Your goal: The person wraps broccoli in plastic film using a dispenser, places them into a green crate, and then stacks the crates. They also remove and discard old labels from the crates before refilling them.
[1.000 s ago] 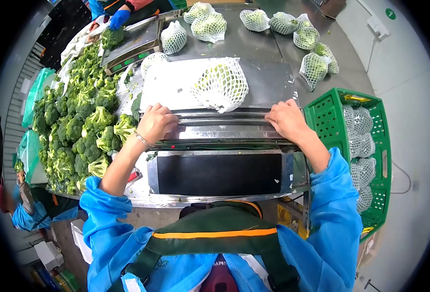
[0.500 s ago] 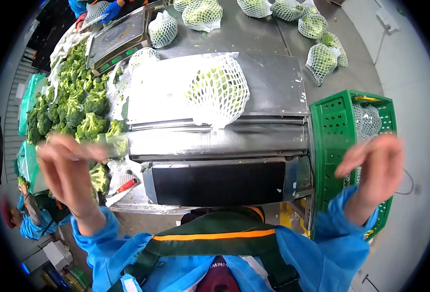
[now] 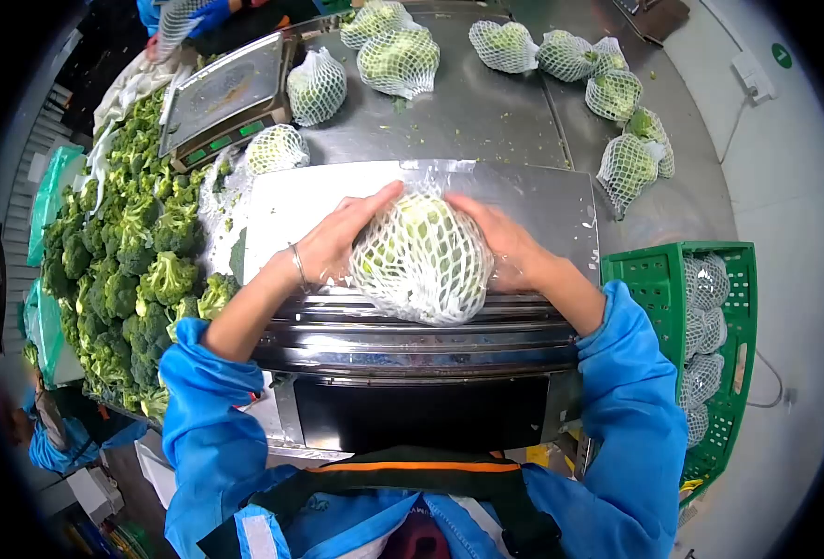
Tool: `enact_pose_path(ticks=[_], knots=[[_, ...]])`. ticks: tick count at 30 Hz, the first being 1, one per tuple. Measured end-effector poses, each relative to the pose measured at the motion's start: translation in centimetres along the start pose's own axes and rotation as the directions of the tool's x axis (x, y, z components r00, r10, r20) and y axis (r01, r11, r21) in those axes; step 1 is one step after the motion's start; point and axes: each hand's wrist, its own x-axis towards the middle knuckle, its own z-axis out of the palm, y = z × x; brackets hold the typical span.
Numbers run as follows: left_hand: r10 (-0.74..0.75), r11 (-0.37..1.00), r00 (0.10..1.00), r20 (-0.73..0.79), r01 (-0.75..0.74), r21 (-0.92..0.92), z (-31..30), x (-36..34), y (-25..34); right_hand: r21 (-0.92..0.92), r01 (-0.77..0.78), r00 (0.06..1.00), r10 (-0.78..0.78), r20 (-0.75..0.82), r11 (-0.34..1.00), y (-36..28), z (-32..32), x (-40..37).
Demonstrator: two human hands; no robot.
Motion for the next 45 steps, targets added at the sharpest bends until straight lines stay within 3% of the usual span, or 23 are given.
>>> enact_pose_path(ticks=[4, 7, 8, 10, 13, 14, 15, 17, 18, 19, 20, 21, 23, 25, 27, 31, 33, 35, 36, 38, 40, 43, 45], knots=[[-0.075, 0.984, 0.997, -0.021, 0.071, -0.165, 0.4, -2.3, 4.1, 0.255, -0.114, 0.993, 0.108, 0.037, 0.960, -2.5, 0.8, -3.7], [-0.186, 0.965, 0.980, 0.075, 0.197, -0.174, 1.4, -4.8, 10.6, -0.075, 0.128, 0.988, -0.121, 0.097, 0.989, -9.4, 0.6, -8.2], [-0.040, 0.989, 0.999, 0.020, 0.043, -0.141, 3.3, -6.3, 10.6, 0.002, 0.107, 0.987, -0.106, 0.118, 0.994, -10.0, 1.2, -10.2], [-0.124, 0.913, 0.982, 0.139, 0.168, -0.371, 6.2, -8.9, 13.6, 0.145, 0.009, 0.978, -0.039, 0.207, 0.989, -11.6, 2.9, -14.4], [-0.269, 0.599, 0.880, 0.392, 0.471, -0.647, 10.2, -14.2, 16.7, 0.364, -0.454, 0.867, 0.308, 0.392, 0.813, -13.3, 6.7, -21.1], [-0.341, 0.306, 0.811, 0.476, 0.574, -0.759, 11.7, -15.9, 17.1, 0.426, -0.467, 0.868, 0.309, 0.389, 0.775, -14.0, 7.5, -22.4], [-0.374, -0.024, 0.726, 0.577, 0.615, -0.788, 13.2, -17.8, 17.2, 0.543, -0.647, 0.762, 0.460, 0.455, 0.535, -14.6, 8.3, -23.6], [-0.331, -0.549, 0.837, 0.435, 0.204, -0.810, 15.4, -20.6, 17.3, 0.386, -0.899, 0.438, 0.434, 0.788, 0.206, -9.7, 11.0, -25.7], [-0.456, -0.444, 0.757, 0.469, 0.263, -0.856, 15.7, -20.6, 17.7, 0.684, -0.658, 0.558, 0.406, 0.723, -0.313, -9.4, 12.2, -27.5], [-0.576, -0.335, 0.669, 0.469, 0.330, -0.883, 16.1, -20.4, 18.1, 0.630, -0.190, 0.668, 0.371, 0.645, -0.753, -10.6, 12.8, -27.9], [-0.639, 0.105, 0.737, 0.219, 0.366, -0.925, 16.4, -20.4, 19.1, 0.891, -0.324, 0.710, 0.542, 0.451, -0.317, -11.8, 13.9, -27.6], [-0.789, 0.169, 0.599, 0.132, 0.419, -0.892, 17.4, -20.0, 19.0, 0.897, -0.392, 0.781, 0.588, 0.209, 0.202, -12.8, 15.0, -27.6], [-0.752, 0.654, 0.555, -0.356, 0.559, -0.510, 18.3, -19.8, 18.5, 0.873, -0.361, 0.557, 0.827, -0.082, 0.329, -13.8, 16.9, -27.0], [-0.698, 0.716, 0.524, -0.488, 0.529, -0.456, 17.5, -18.5, 18.9, 0.753, -0.285, 0.544, 0.747, -0.382, 0.593, -14.4, 17.3, -26.7], [-0.897, 0.334, 0.385, -0.218, 0.264, -0.905, 17.3, -18.5, 18.4, 0.741, -0.366, 0.432, 0.808, -0.401, 0.564, -15.9, 15.1, -26.1], [-0.948, -0.192, 0.293, 0.122, -0.224, -0.955, 18.2, -23.6, 18.8, 0.998, -0.038, 0.285, 0.958, -0.027, 0.040, -16.8, 13.0, -28.8], [-0.961, -0.259, 0.143, 0.238, -0.150, -0.954, 23.2, -28.2, 17.6, 0.976, -0.091, 0.225, 0.950, 0.215, -0.199, -11.6, 18.5, -33.4], [-0.967, -0.252, 0.003, 0.256, 0.185, -0.950, 26.4, -26.7, 17.8, 0.829, -0.558, -0.023, 0.999, 0.042, -0.048, -12.0, 22.6, -29.7], [-0.982, 0.181, 0.087, -0.165, 0.670, -0.720, 31.6, -27.9, 14.8, 0.741, -0.649, 0.203, 0.978, -0.046, 0.169, -9.1, 25.1, -31.1], [-0.877, 0.407, 0.476, -0.067, 0.661, -0.631, 33.0, -25.4, 14.7, 0.584, -0.667, 0.638, 0.760, 0.127, 0.463, -9.7, 25.8, -31.3], [-0.839, 0.105, 0.532, 0.113, 0.362, -0.926, 32.5, -23.1, 15.7, 0.651, -0.671, 0.659, 0.688, 0.305, 0.355, -10.1, 25.7, -31.3], [-0.705, -0.280, 0.681, 0.199, -0.008, -0.960, 28.0, -17.0, 18.5, 0.752, -0.612, 0.685, 0.640, 0.347, 0.247, -15.4, 19.7, -29.2], [-0.647, -0.281, 0.750, 0.139, -0.065, -0.958, 25.8, -12.5, 20.6, 0.929, -0.335, 0.698, 0.621, 0.356, -0.157, -18.3, 15.4, -28.9]])
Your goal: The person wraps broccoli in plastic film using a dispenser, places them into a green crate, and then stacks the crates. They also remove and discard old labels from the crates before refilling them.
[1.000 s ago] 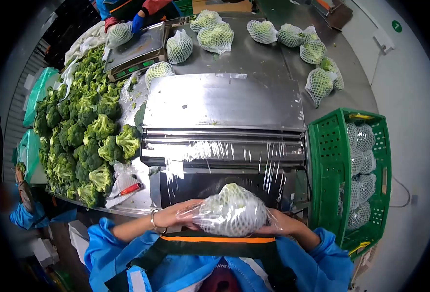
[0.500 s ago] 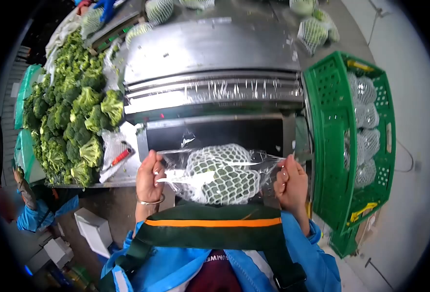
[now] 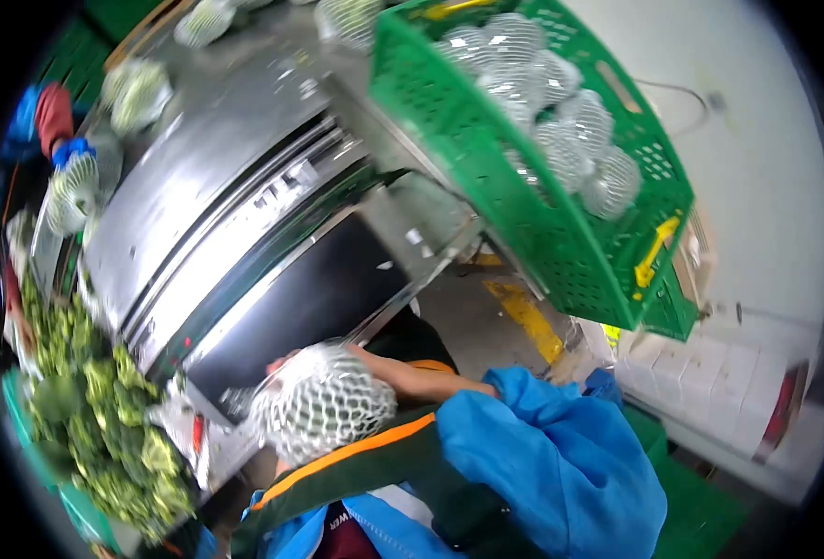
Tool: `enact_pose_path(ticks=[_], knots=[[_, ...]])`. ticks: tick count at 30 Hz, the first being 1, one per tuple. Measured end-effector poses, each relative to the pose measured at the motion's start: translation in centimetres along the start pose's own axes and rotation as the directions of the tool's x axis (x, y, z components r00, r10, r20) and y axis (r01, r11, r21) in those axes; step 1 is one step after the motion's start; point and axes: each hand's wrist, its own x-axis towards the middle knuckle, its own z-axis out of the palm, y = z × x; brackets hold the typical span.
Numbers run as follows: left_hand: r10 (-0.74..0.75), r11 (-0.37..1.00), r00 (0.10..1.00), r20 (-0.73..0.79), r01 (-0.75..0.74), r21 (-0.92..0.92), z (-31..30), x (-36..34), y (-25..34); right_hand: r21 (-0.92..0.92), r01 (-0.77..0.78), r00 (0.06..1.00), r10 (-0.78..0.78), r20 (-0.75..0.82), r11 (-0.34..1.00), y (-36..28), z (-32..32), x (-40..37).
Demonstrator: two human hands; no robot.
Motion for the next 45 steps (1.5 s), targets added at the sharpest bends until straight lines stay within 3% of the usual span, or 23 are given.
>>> enact_pose_path(ticks=[1, 2, 3, 4, 5, 6, 7, 9, 12, 17, 20, 22, 25, 29, 32, 33, 36, 37, 39, 41, 42, 43, 45], knots=[[0.052, 0.997, 0.999, 0.011, -0.053, 0.054, 2.6, 0.5, 0.5, 0.252, -0.007, 1.000, 0.004, 0.012, 0.968, -1.8, 1.1, -1.6], [0.165, 0.985, 0.952, 0.257, -0.173, 0.008, 2.2, 2.4, 0.1, 0.220, 0.240, 0.962, -0.262, 0.075, 0.945, -0.1, -0.8, -2.2], [0.220, 0.824, 0.933, 0.284, -0.334, 0.458, 5.7, 2.7, 0.0, -0.126, 0.606, 0.795, -0.603, 0.064, 0.785, -0.6, -1.8, -2.3], [0.274, 0.453, 0.910, 0.310, -0.406, 0.793, 9.1, 3.0, -0.1, -0.186, 0.633, 0.770, -0.636, 0.052, 0.751, -1.8, -3.1, -3.9], [0.307, 0.283, 0.810, 0.499, -0.578, 0.765, 12.5, 3.3, -1.0, -0.184, 0.639, 0.756, -0.654, -0.027, 0.746, -3.7, -3.9, -6.0], [0.056, 0.149, 0.590, 0.806, -0.803, 0.577, 15.4, 3.9, 1.0, -0.173, 0.662, 0.721, -0.683, -0.117, 0.729, -5.4, -5.2, -8.0], [-0.115, 0.148, 0.500, 0.858, -0.846, 0.513, 17.2, 4.0, 1.5, -0.160, 0.685, 0.673, -0.701, -0.236, 0.711, -6.7, -6.8, -10.6], [-0.200, -0.095, 0.503, 0.841, -0.864, 0.495, 18.1, 5.2, 3.8, -0.131, 0.734, 0.553, -0.699, -0.454, 0.666, -8.5, -11.2, -15.9], [-0.007, -0.450, 0.683, 0.730, -0.654, 0.608, 15.9, 9.6, 10.2, -0.019, 0.730, 0.498, -0.551, -0.670, 0.683, -10.2, -21.2, -21.1], [0.487, -0.689, 0.606, 0.629, -0.176, 0.703, 8.0, 22.8, 25.4, 0.274, 0.579, 0.612, -0.186, -0.769, 0.768, -6.7, -36.8, -18.5], [0.705, -0.608, 0.664, 0.252, 0.382, 0.695, 3.4, 29.2, 34.4, -0.120, 0.416, 0.197, -0.219, -0.956, 0.901, -5.1, -46.6, -18.0], [0.622, -0.549, 0.782, -0.029, 0.463, 0.696, -0.7, 33.7, 39.9, -0.360, -0.099, -0.218, -0.373, -0.902, 0.928, -4.6, -50.7, -19.7], [0.559, -0.671, 0.825, 0.084, 0.391, 0.630, -2.4, 37.4, 38.2, -0.387, -0.475, -0.403, -0.586, -0.703, 0.790, -6.6, -48.0, -19.5], [0.542, -0.604, 0.835, -0.095, 0.466, 0.647, -2.7, 41.0, 38.0, -0.672, -0.284, -0.063, -0.713, -0.699, 0.684, -11.4, -36.1, -11.5], [0.612, -0.512, 0.784, 0.108, 0.288, 0.809, -4.2, 39.5, 39.2, -0.704, -0.152, 0.153, -0.687, -0.710, 0.694, -13.6, -30.2, -6.9], [0.595, -0.421, 0.785, 0.173, 0.121, 0.899, -3.8, 38.4, 39.7, -0.722, -0.168, 0.149, -0.707, -0.692, 0.671, -14.4, -29.9, -7.0], [0.522, -0.245, 0.769, 0.369, -0.279, 0.929, 1.8, 32.1, 40.1, -0.764, -0.615, -0.019, -0.972, -0.232, 0.195, -16.1, -30.3, -10.6], [0.456, -0.386, 0.743, 0.489, -0.330, 0.861, 4.2, 29.5, 40.3, -0.868, -0.390, -0.124, -0.952, -0.280, 0.306, -18.2, -25.0, -9.2], [0.307, -0.541, 0.732, 0.608, -0.392, 0.745, 9.3, 23.2, 38.7, -0.960, -0.126, -0.173, -0.959, -0.226, 0.249, -21.3, -17.1, -6.5], [0.121, -0.524, 0.730, 0.672, -0.528, 0.668, 10.9, 18.8, 35.7, -0.981, 0.010, -0.113, -0.975, -0.193, 0.193, -22.5, -10.0, -1.9], [0.033, -0.493, 0.724, 0.689, -0.588, 0.641, 10.4, 17.2, 33.7, -0.999, 0.018, 0.016, -0.999, -0.028, 0.028, -22.6, -6.4, 0.8], [-0.005, -0.469, 0.725, 0.689, -0.610, 0.639, 9.0, 16.5, 31.8, -0.943, 0.324, 0.147, -0.989, -0.028, 0.075, -22.3, -3.2, 4.2], [-0.025, -0.498, 0.701, 0.713, -0.627, 0.599, 6.4, 16.0, 29.0, -0.915, 0.402, 0.440, -0.883, 0.161, 0.034, -21.2, 2.3, 9.3]])
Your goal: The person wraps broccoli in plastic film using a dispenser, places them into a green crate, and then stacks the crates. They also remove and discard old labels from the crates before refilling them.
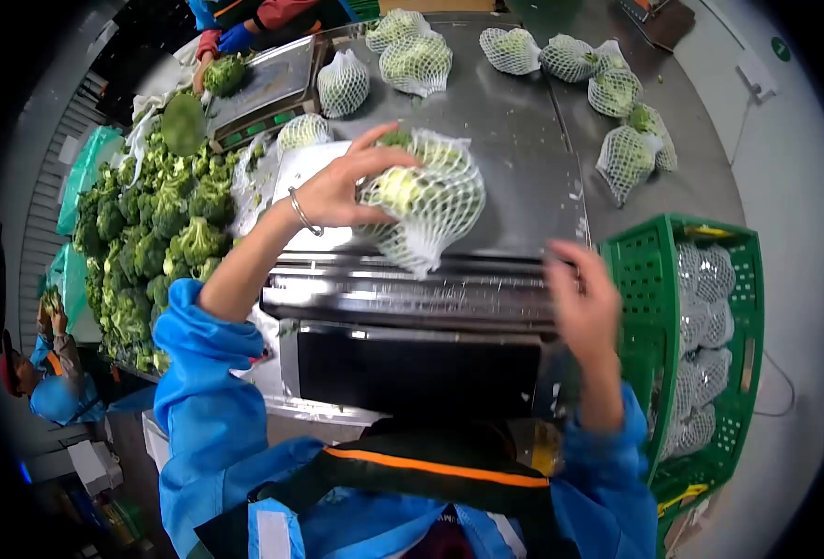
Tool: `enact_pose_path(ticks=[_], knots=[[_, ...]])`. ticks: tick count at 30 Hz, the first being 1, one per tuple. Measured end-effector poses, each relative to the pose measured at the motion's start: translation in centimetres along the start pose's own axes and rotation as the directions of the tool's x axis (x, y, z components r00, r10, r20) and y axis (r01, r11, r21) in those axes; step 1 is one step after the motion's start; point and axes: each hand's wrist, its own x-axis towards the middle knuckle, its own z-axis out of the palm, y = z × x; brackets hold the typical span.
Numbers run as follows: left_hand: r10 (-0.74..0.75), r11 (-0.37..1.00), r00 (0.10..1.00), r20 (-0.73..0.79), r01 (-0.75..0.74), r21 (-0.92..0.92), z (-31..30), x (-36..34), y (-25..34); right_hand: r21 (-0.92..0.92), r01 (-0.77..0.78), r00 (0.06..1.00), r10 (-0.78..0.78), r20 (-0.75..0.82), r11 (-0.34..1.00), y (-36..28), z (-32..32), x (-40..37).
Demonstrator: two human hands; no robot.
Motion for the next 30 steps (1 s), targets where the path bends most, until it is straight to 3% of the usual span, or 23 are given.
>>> enact_pose_path(ticks=[1, 3, 5, 6, 7, 8, 9, 11, 13, 15, 16, 17, 18, 19, 20, 21, 23, 25, 26, 27, 28, 29, 30], knots=[[0.035, 0.999, 0.999, -0.031, -0.034, 0.041, 0.6, -0.6, 0.6, -0.038, 0.180, 0.981, -0.177, 0.080, 0.983, -0.2, 2.5, 0.8], [-0.070, 0.961, 0.992, -0.101, 0.094, 0.260, -0.3, -2.7, 3.8, -0.223, 0.369, 0.929, -0.351, 0.115, 0.903, -1.1, 4.2, 1.5], [-0.046, 0.914, 0.959, -0.280, 0.154, 0.376, -1.1, -6.6, 5.7, -0.431, 0.293, 0.952, -0.303, 0.047, 0.853, 0.0, 2.7, 0.0], [-0.356, 0.766, 0.910, -0.210, 0.414, 0.492, -1.8, -8.2, 7.7, -0.493, 0.202, 0.978, -0.201, 0.056, 0.846, 0.0, 1.2, -0.8], [-0.651, 0.510, 0.729, -0.209, 0.625, 0.591, -1.8, -9.7, 10.1, -0.642, 0.180, 0.977, -0.212, 0.027, 0.746, 1.3, 0.4, -2.0], [-0.590, 0.402, 0.726, -0.353, 0.644, 0.651, 1.4, -12.7, 8.2, -0.788, 0.120, 0.990, -0.133, 0.049, 0.603, 3.9, -0.2, -3.0], [-0.659, 0.413, 0.696, -0.284, 0.651, 0.637, 2.6, -13.0, 8.0, -0.855, -0.001, 0.999, 0.033, 0.019, 0.519, 4.6, 0.8, -3.7], [-0.777, 0.425, 0.615, -0.136, 0.672, 0.607, 5.0, -13.6, 7.1, -0.834, 0.029, 0.998, 0.023, 0.050, 0.551, 5.3, 3.6, -3.5], [-0.732, 0.513, 0.662, -0.163, 0.693, 0.507, 6.3, -13.3, 5.4, -0.680, 0.041, 0.995, 0.035, 0.098, 0.732, 6.0, 4.7, -2.7], [-0.738, 0.595, 0.639, -0.217, 0.768, 0.238, 6.6, -14.5, 3.2, -0.571, 0.038, 0.993, 0.034, 0.115, 0.820, 8.4, 4.1, -2.7], [-0.689, 0.711, 0.685, -0.236, 0.702, -0.040, 6.0, -16.1, 3.3, -0.311, 0.023, 0.982, 0.037, 0.185, 0.950, 9.4, 2.9, -3.3], [-0.717, 0.661, 0.686, -0.122, 0.615, -0.430, 4.5, -17.7, 4.6, -0.027, -0.016, 0.968, 0.022, 0.251, 1.000, 9.9, 1.2, -4.0], [-0.828, 0.458, 0.560, -0.018, 0.659, -0.597, 3.7, -18.8, 6.2, 0.050, -0.066, 0.960, 0.050, 0.275, 0.997, 9.8, -0.6, -4.9], [-0.848, 0.167, 0.505, 0.163, 0.546, -0.821, 3.2, -20.0, 7.8, 0.126, -0.122, 0.950, 0.079, 0.303, 0.985, 8.7, -2.6, -5.9], [-0.755, -0.215, 0.581, 0.305, 0.220, -0.952, 3.0, -21.0, 9.5, -0.090, -0.240, 0.877, 0.255, 0.407, 0.967, 3.0, -4.5, -6.6], [-0.491, -0.451, 0.802, 0.340, 0.101, -0.887, 3.1, -21.9, 8.8, -0.308, -0.327, 0.773, 0.440, 0.457, 0.893, -3.1, -6.3, -6.4], [-0.509, -0.092, 0.856, 0.088, 0.048, -0.995, -1.8, -20.0, 11.7, -0.322, -0.043, 0.772, 0.236, 0.590, 0.946, -6.0, -9.9, -4.1], [-0.417, 0.259, 0.880, -0.227, -0.125, -0.958, -5.5, -17.2, 9.6, 0.201, 0.157, 0.914, -0.219, 0.342, 0.967, 0.2, -12.2, 1.2], [-0.419, 0.620, 0.823, -0.383, -0.049, -0.783, -7.2, -14.9, 8.8, 0.344, 0.033, 0.955, -0.131, 0.266, 0.939, -0.5, -11.5, 3.7], [-0.466, 0.457, 0.798, -0.383, -0.153, -0.876, -8.5, -12.2, 7.5, 0.382, 0.007, 0.972, -0.096, 0.214, 0.924, -1.4, -9.7, 7.1], [-0.352, 0.789, 0.823, -0.446, 0.004, -0.614, -9.5, -10.4, 5.8, 0.423, -0.013, 0.985, -0.061, 0.161, 0.906, -2.4, -8.0, 10.3], [-0.195, 0.954, 0.892, -0.407, 0.076, -0.289, -8.5, -9.0, 2.3, 0.353, 0.041, 0.988, -0.090, 0.124, 0.935, -1.6, -5.0, 13.2], [-0.062, 0.992, 0.948, -0.313, 0.092, 0.081, -6.5, -8.0, -2.5, 0.206, 0.185, 0.962, -0.220, 0.164, 0.961, 0.7, -1.9, 14.9]])
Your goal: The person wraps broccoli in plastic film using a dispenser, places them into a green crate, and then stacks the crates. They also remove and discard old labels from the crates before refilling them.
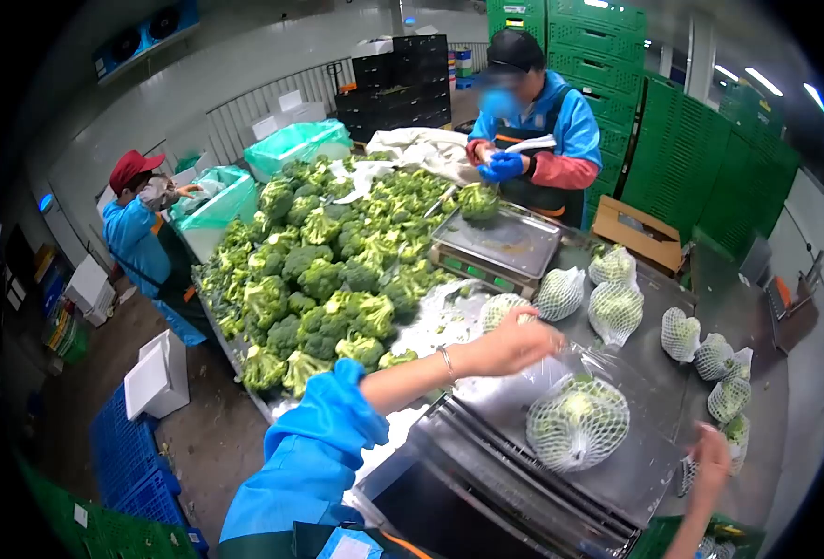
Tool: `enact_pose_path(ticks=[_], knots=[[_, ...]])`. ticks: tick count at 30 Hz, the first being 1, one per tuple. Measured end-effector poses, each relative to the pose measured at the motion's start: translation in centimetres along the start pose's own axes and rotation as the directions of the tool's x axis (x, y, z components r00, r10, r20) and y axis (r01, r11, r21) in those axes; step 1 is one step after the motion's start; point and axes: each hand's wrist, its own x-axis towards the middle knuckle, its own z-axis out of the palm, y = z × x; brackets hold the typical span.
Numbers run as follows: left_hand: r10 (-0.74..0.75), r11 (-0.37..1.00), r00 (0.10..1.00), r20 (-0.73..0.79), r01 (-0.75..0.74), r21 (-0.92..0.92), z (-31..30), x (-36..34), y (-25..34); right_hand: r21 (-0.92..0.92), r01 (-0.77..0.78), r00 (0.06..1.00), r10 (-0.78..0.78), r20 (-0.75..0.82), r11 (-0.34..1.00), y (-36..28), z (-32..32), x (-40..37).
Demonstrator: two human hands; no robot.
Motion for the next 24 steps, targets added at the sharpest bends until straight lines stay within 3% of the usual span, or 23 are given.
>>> enact_pose_path(ticks=[1, 3, 5, 7, 8, 9, 10, 11, 12, 13, 15, 16, 17, 19, 21, 23, 24], knots=[[0.102, 0.930, 0.986, 0.129, -0.140, 0.339, 2.1, 0.5, -2.7, -0.169, 0.122, 0.990, -0.108, 0.087, 0.978, 3.2, 2.0, 1.3], [0.270, 0.816, 0.920, 0.283, -0.375, 0.440, 4.3, 0.0, -3.9, -0.399, 0.515, 0.826, -0.313, 0.469, 0.758, 7.8, 4.8, 2.1], [0.134, 0.964, 0.946, 0.297, -0.193, 0.182, 5.2, -0.2, -3.1, -0.416, 0.380, 0.865, -0.158, 0.476, 0.826, 5.9, 8.3, 0.0], [0.155, 0.981, 0.967, 0.201, -0.127, -0.147, 6.8, 0.4, -3.5, -0.074, 0.222, 0.837, -0.151, 0.525, 0.972, 7.0, 11.5, -0.1], [0.154, 0.947, 0.977, 0.150, -0.102, -0.306, 7.6, 0.6, -3.6, -0.120, 0.173, 0.792, -0.066, 0.607, 0.978, 6.1, 12.7, 0.2], [0.074, 0.954, 0.980, 0.183, -0.016, -0.299, 8.1, 0.8, -3.5, -0.248, 0.542, 0.726, -0.298, 0.620, 0.803, 9.3, 12.9, 0.2], [0.002, 0.957, 0.977, 0.214, 0.061, -0.285, 8.5, 1.1, -3.3, -0.354, 0.806, 0.575, -0.484, 0.660, 0.474, 14.4, 13.0, 0.3], [-0.069, 0.954, 0.968, 0.241, 0.134, -0.268, 8.7, 1.3, -3.0, -0.298, 0.608, 0.699, -0.318, 0.640, 0.736, 11.1, 12.9, -0.2], [-0.044, 0.972, 0.981, 0.191, 0.086, -0.219, 8.7, 1.0, -2.9, -0.199, 0.299, 0.797, -0.129, 0.590, 0.933, 7.5, 12.9, -0.6], [-0.058, 0.953, 0.970, 0.237, 0.125, -0.276, 8.2, 0.7, -1.9, -0.092, -0.010, 0.855, 0.056, 0.516, 0.996, 3.9, 12.9, -1.1], [-0.082, 0.896, 0.936, 0.342, 0.219, -0.385, 7.4, -0.6, 0.7, -0.480, 0.344, 0.725, 0.096, 0.682, 0.807, 3.1, 11.8, -2.8], [0.007, 0.917, 0.974, 0.225, 0.083, -0.389, 8.0, -1.5, 1.4, -0.061, -0.174, 0.692, 0.166, 0.702, 0.983, 5.7, 10.5, -4.3], [-0.058, 0.919, 0.934, 0.352, 0.188, -0.348, 7.1, -2.1, 3.4, 0.014, -0.244, 0.712, 0.169, 0.681, 0.970, 4.5, 10.3, -6.0], [0.024, 0.927, 0.937, 0.349, 0.110, -0.359, 6.0, -4.2, 7.7, 0.024, -0.264, 0.750, 0.190, 0.633, 0.964, 1.3, 10.7, -9.3], [0.036, 0.827, 0.929, 0.369, 0.179, -0.533, 8.7, -7.5, 10.1, 0.028, -0.350, 0.754, 0.264, 0.602, 0.936, -0.6, 11.6, -12.6], [-0.029, 0.765, 0.850, 0.527, 0.358, -0.536, 9.6, -11.1, 13.1, 0.037, -0.443, 0.742, 0.343, 0.576, 0.896, -1.5, 12.4, -15.7], [-0.049, 0.670, 0.811, 0.584, 0.460, -0.583, 10.3, -13.4, 14.3, 0.046, -0.492, 0.733, 0.385, 0.561, 0.870, -2.0, 12.9, -17.3]])
